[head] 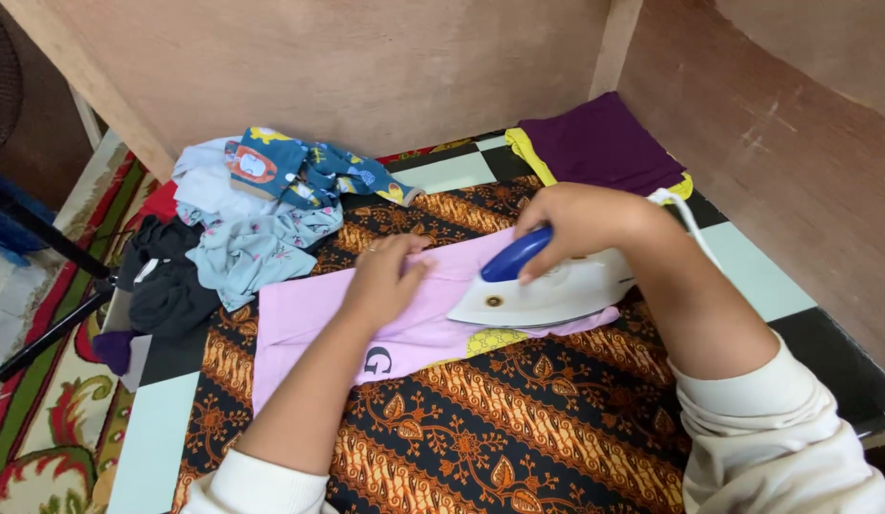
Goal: Ironing a pink shirt and other garments and folding them on a patterned floor surface.
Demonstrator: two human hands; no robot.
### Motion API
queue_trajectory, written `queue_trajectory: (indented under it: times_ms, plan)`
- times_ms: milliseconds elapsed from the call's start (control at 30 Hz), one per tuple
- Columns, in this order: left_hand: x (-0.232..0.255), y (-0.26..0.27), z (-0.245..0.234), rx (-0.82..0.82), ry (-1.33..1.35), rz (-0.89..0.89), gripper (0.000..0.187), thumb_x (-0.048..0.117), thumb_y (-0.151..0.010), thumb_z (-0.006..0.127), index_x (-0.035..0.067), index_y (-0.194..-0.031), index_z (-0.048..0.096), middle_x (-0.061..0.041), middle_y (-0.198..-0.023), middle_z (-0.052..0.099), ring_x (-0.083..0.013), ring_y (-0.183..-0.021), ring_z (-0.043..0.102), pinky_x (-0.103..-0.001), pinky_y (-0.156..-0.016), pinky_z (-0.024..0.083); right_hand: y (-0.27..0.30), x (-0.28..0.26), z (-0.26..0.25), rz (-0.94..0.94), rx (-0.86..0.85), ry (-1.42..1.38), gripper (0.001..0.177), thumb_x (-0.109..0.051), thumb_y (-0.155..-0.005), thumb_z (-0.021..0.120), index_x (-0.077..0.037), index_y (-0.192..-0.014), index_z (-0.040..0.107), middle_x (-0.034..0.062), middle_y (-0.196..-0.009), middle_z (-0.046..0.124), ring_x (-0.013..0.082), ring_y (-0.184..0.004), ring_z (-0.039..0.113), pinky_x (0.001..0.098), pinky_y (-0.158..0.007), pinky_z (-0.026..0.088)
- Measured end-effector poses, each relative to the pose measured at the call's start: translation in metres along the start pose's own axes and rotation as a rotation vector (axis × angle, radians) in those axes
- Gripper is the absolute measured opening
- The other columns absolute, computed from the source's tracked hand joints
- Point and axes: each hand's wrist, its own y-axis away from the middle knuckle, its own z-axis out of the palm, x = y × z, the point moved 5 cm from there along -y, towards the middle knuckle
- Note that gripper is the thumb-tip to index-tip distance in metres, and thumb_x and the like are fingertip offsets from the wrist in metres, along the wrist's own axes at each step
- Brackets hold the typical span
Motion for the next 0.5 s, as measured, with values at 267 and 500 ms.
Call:
queue_trajectory:
  times_ms: [267,500]
  plan:
    - [0.070,0.016,0.034,-0.487,-0.252,-0.039,0.119,0.072,-0.079,0.067,0.007,-0.161,0.011,-0.019,-0.167,0.013,-0.0309,-0.155,0.009,-0.046,-0.124,0.010,0.000,0.048,-0.014,0.207,0.109,-0.079,0.047,-0.037,-0.063,0.091,-0.011,-0.101,0.082,0.0090,-0.067,0.073,0.0210,-0.056,0.067,0.0367,-0.053,0.052]
    - [0.057,0.020,0.051,-0.551,-0.324,0.019,0.131,0.083,-0.073,0.064,-0.002,-0.159,0.013,-0.021,-0.168,0.011,-0.0297,-0.158,0.004,-0.042,-0.126,0.001,-0.004,0.058,-0.024,0.462,0.423,0.012,0.061,-0.051,-0.063,0.090,-0.016,-0.112,0.079,0.0109,-0.086,0.077,0.0280,-0.074,0.076,0.0412,-0.067,0.058]
